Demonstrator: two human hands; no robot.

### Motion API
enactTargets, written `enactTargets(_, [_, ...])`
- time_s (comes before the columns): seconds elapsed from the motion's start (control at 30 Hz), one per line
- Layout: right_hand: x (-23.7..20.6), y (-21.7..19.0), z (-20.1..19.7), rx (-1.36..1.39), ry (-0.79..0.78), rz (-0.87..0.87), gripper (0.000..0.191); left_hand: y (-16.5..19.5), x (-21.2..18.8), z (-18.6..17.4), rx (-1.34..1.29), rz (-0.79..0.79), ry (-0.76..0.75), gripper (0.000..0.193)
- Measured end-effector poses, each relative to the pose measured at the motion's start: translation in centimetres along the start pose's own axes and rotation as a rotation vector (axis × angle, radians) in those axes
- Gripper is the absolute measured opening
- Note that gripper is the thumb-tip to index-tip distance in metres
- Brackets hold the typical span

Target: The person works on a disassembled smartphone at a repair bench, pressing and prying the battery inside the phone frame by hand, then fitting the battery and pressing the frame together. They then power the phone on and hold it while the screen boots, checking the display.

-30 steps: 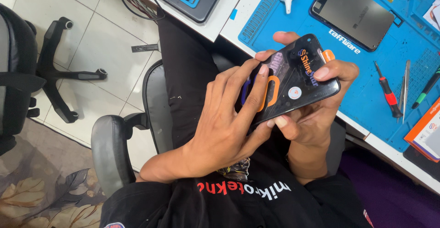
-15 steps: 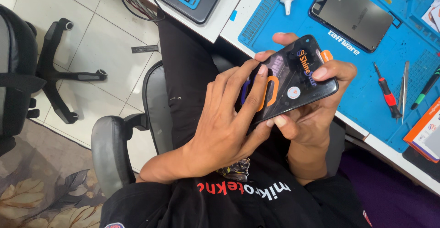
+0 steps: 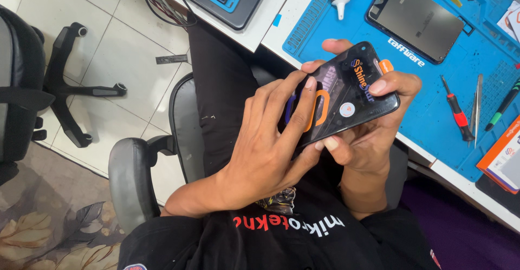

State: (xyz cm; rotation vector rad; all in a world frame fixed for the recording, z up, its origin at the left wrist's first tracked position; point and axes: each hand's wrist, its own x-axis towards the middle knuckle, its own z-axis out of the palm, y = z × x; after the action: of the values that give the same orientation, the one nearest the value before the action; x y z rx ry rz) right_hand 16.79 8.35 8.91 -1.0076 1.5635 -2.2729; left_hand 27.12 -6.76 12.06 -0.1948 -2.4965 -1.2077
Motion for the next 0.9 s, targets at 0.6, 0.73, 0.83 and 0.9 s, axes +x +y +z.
enactTargets(0.6, [0.07,0.14,-0.02,0.002,0.018,0.003,0.07,-0.04,0.04,-0.15,-0.003,0.001,0.003,0.074])
enactTargets(0.73, [0.02,0.21,-0.15,-0.019,0.012,-0.002,0.07,-0.06,-0.01,-0.13,-0.001,0.0,0.003,0.074])
enactTargets(0.83, [-0.13,0.34,-0.23,-0.032,0.005,-0.015,0.071,-0.05,-0.01,-0.06,0.005,-0.001,0.004,0.075])
enactTargets(0.9, [-0.3,0.47,-0.25,-0.022,0.008,-0.01,0.07,-0.08,-0.03,-0.06,0.004,-0.003,0.0,0.075])
